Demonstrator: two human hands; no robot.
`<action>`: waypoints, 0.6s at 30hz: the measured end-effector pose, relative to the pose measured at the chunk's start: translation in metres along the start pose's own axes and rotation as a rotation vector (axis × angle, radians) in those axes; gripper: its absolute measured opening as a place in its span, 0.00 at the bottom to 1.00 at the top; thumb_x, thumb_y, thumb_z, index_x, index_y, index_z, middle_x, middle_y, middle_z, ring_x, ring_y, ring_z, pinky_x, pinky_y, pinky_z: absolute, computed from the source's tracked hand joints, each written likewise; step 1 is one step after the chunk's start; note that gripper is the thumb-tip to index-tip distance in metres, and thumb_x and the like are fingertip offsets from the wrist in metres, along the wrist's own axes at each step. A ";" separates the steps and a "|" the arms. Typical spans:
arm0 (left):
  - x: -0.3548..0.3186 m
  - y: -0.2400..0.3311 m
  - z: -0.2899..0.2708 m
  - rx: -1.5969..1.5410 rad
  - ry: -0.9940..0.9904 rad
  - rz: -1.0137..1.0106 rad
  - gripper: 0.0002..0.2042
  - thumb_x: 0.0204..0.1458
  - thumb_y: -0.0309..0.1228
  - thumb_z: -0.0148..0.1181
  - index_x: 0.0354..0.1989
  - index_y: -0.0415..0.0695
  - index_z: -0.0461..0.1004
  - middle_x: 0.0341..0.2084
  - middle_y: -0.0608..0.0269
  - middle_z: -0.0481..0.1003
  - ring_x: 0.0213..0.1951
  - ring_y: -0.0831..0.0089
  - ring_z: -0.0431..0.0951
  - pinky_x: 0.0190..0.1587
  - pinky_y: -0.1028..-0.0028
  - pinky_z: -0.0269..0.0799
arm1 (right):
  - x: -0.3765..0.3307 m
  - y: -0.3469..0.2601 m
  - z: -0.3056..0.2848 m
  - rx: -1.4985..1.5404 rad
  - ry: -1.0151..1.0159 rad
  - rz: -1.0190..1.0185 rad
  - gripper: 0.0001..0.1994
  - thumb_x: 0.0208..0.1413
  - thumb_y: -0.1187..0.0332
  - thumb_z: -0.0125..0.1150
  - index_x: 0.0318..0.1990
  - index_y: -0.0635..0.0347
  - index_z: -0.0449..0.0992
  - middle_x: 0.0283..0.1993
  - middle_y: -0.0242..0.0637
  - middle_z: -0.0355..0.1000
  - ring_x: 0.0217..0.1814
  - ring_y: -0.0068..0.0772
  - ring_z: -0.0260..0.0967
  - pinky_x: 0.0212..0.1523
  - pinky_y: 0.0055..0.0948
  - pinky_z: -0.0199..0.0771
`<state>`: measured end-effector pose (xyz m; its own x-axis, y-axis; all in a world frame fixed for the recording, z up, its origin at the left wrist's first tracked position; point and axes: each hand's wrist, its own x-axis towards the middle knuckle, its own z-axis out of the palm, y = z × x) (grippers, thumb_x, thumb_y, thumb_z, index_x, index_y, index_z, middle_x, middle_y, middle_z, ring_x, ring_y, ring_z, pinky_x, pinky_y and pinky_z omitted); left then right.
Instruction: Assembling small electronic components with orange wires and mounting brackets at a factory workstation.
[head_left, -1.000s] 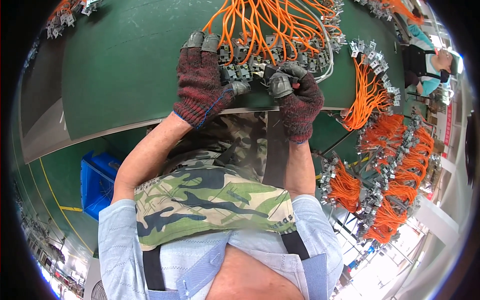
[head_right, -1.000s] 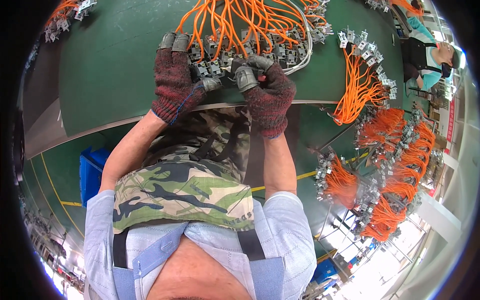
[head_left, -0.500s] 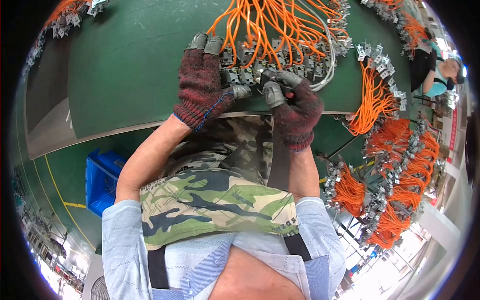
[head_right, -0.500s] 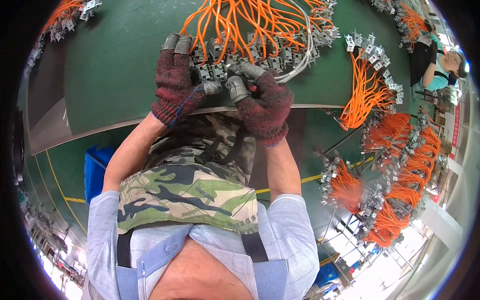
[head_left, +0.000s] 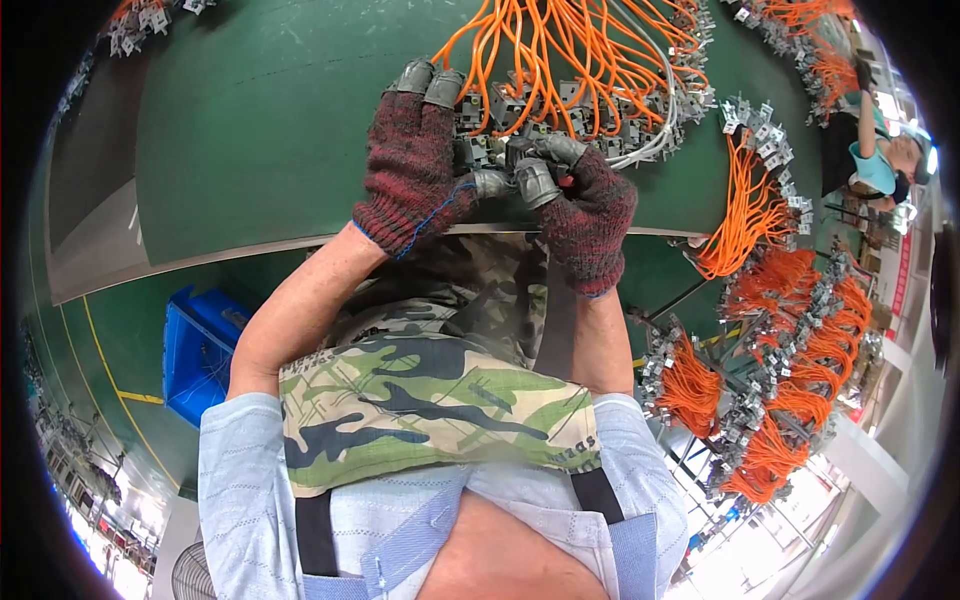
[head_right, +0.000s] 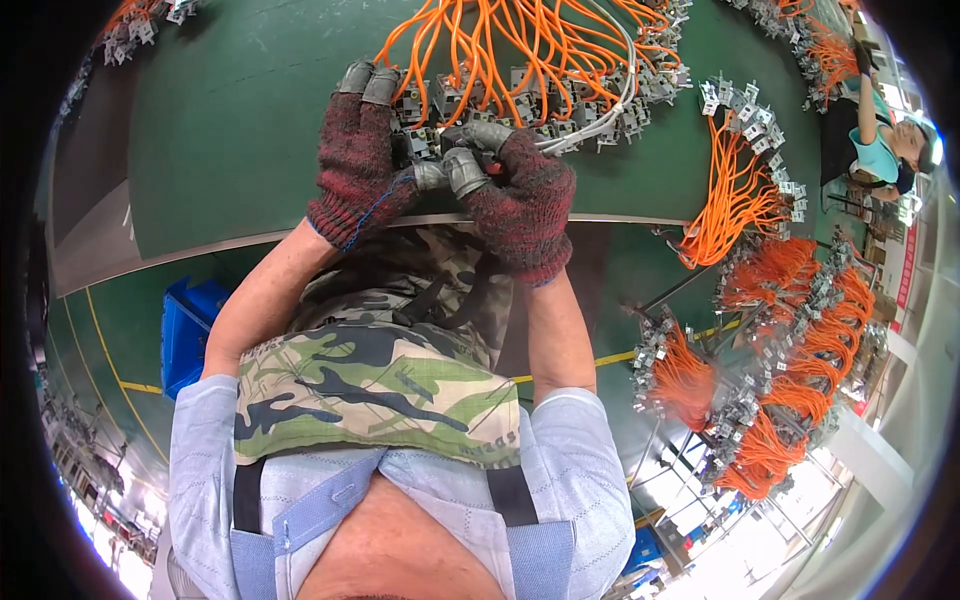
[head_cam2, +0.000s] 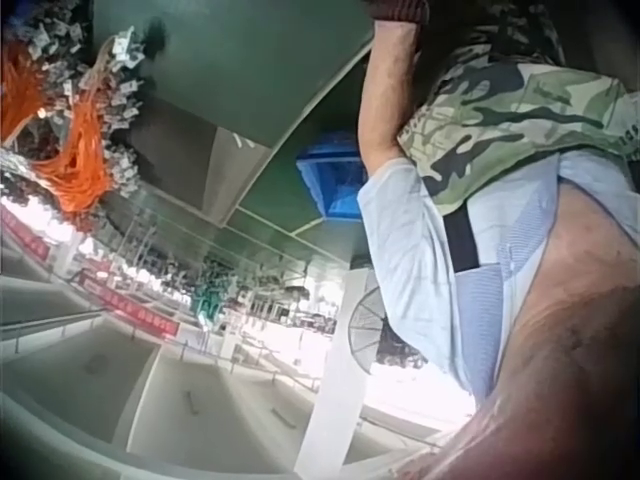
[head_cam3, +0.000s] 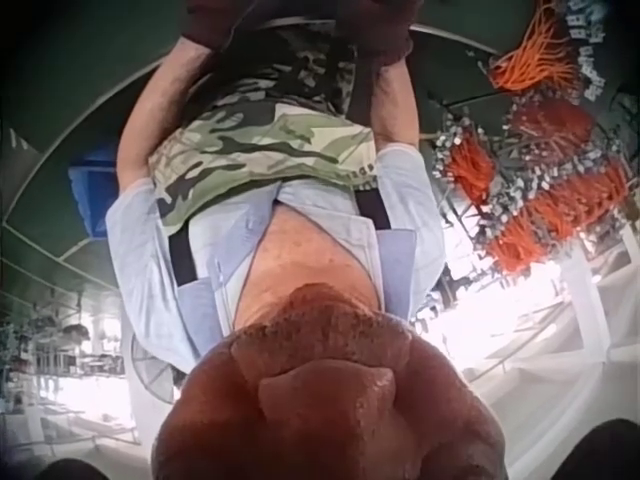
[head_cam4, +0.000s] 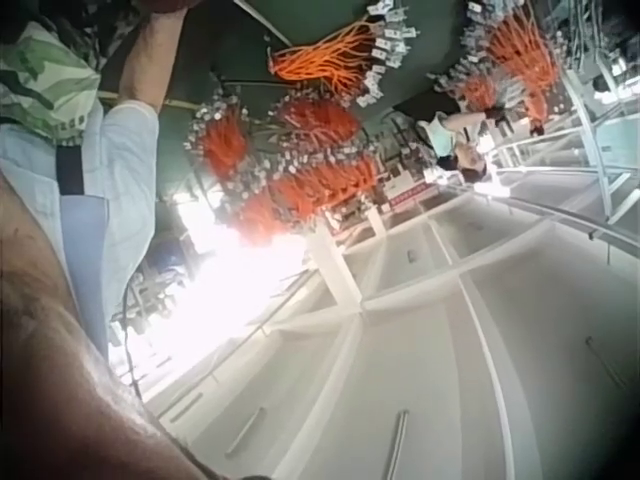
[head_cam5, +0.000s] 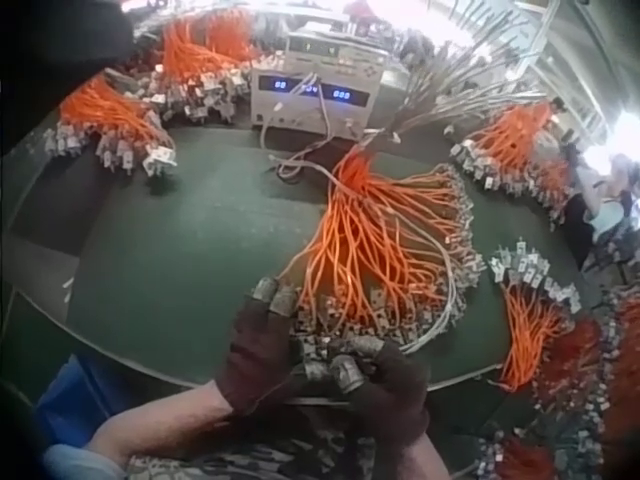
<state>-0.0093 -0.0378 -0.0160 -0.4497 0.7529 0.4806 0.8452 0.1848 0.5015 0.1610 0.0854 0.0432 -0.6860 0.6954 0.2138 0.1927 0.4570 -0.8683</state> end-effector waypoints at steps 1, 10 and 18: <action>0.000 0.000 -0.001 0.000 0.006 0.000 0.57 0.37 0.54 0.81 0.75 0.40 0.58 0.70 0.34 0.60 0.70 0.33 0.62 0.72 0.41 0.59 | 0.002 0.000 -0.001 -0.021 -0.033 0.002 0.12 0.58 0.78 0.72 0.50 0.64 0.85 0.40 0.31 0.84 0.39 0.15 0.76 0.43 0.22 0.80; 0.004 -0.007 -0.008 -0.004 -0.023 -0.003 0.55 0.36 0.52 0.81 0.74 0.42 0.61 0.70 0.35 0.61 0.71 0.35 0.63 0.72 0.41 0.60 | 0.002 -0.001 0.018 0.096 0.063 -0.054 0.12 0.60 0.78 0.71 0.51 0.66 0.84 0.40 0.33 0.84 0.42 0.18 0.78 0.46 0.24 0.81; 0.002 -0.009 -0.001 -0.033 0.035 -0.002 0.56 0.33 0.51 0.82 0.74 0.43 0.62 0.68 0.36 0.64 0.69 0.35 0.65 0.70 0.41 0.62 | 0.008 -0.010 0.034 -0.036 0.160 -0.198 0.13 0.58 0.75 0.75 0.50 0.63 0.85 0.43 0.38 0.86 0.43 0.25 0.83 0.47 0.29 0.83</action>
<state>-0.0183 -0.0389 -0.0192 -0.4619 0.7296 0.5043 0.8346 0.1652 0.5254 0.1299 0.0674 0.0380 -0.5934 0.6681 0.4489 0.0926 0.6107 -0.7864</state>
